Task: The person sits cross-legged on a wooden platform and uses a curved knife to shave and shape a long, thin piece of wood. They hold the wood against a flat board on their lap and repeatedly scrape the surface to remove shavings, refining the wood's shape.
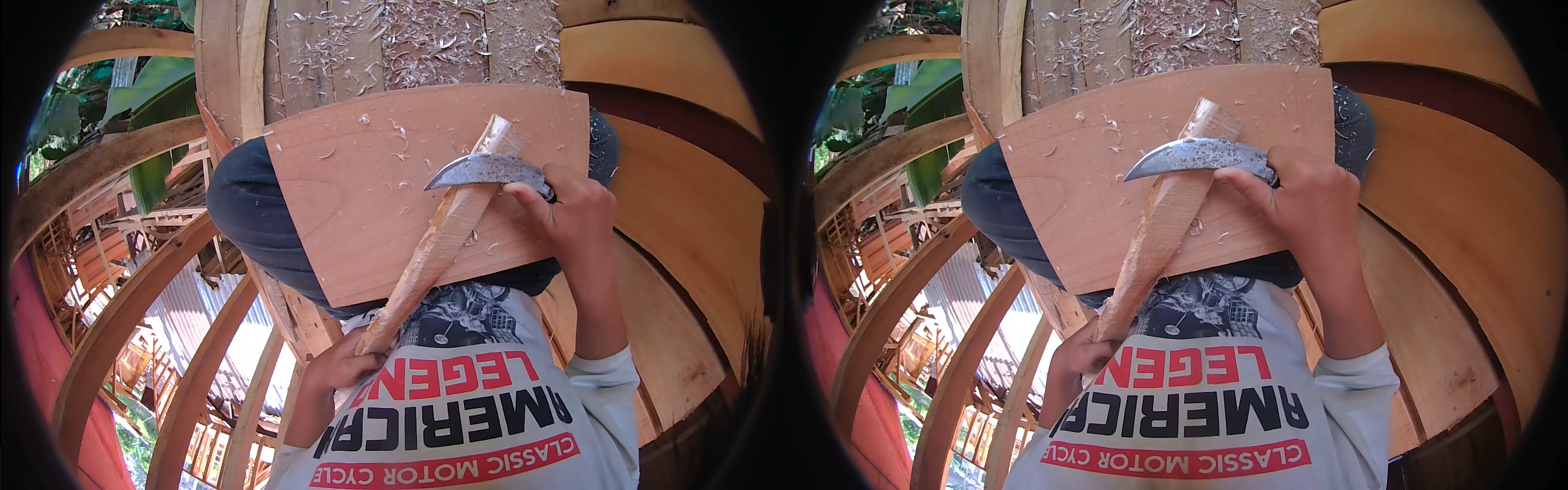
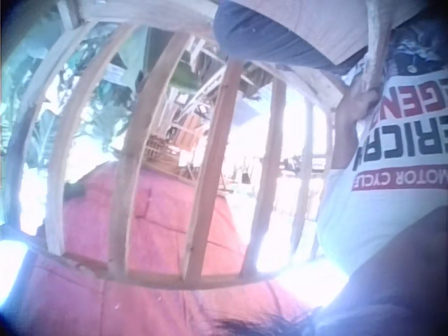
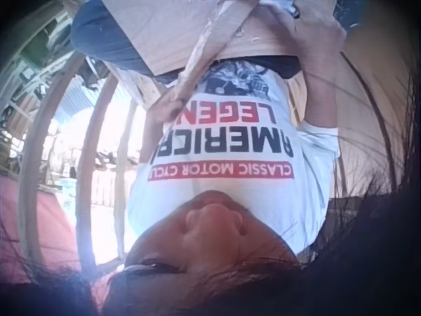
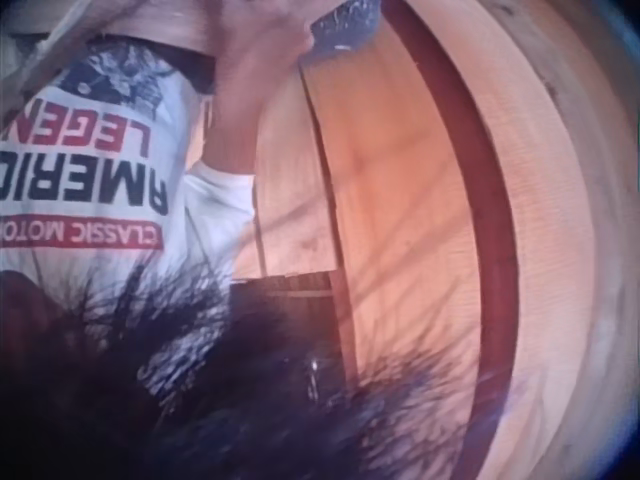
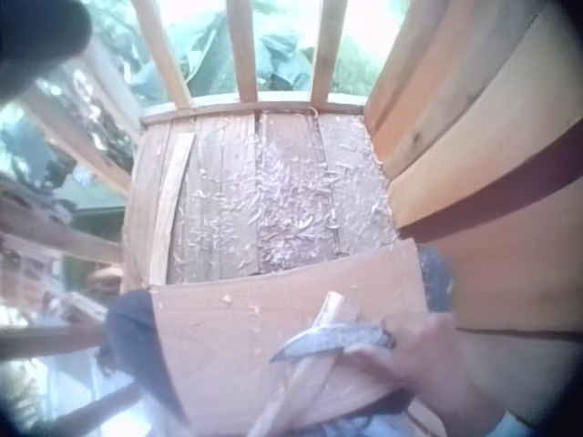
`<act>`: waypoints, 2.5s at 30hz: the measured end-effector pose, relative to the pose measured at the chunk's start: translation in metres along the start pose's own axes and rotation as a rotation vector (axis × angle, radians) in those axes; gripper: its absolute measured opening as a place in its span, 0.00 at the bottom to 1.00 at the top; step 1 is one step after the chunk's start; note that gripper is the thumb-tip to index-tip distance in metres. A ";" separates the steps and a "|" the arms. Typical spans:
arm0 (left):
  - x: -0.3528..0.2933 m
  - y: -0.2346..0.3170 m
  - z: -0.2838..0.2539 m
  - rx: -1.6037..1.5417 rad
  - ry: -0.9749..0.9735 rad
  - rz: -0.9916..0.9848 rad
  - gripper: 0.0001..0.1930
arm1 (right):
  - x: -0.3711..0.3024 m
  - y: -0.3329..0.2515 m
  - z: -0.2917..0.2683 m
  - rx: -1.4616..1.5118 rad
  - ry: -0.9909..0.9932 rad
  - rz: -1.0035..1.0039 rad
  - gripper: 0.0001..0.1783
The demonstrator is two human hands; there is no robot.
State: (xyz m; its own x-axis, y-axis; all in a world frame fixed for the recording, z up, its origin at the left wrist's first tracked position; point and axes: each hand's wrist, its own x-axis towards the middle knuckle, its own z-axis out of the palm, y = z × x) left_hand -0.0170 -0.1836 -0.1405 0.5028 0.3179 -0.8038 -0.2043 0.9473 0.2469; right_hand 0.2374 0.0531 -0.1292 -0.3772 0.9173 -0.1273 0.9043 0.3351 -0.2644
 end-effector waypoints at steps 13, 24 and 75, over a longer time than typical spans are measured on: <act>-0.005 -0.004 -0.004 0.046 0.031 -0.046 0.25 | -0.027 -0.017 -0.003 0.052 -0.047 -0.054 0.29; -0.002 -0.024 -0.012 0.011 0.009 0.037 0.22 | 0.019 0.048 -0.032 0.187 0.017 0.448 0.32; -0.006 -0.010 0.010 0.158 0.089 0.095 0.24 | -0.006 0.009 -0.002 -0.042 0.056 0.037 0.31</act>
State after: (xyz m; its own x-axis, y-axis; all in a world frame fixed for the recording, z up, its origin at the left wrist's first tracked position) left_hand -0.0101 -0.1945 -0.1327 0.4094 0.4082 -0.8159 -0.1096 0.9098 0.4003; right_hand 0.2481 0.0508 -0.1287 -0.3329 0.9393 -0.0825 0.9254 0.3087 -0.2200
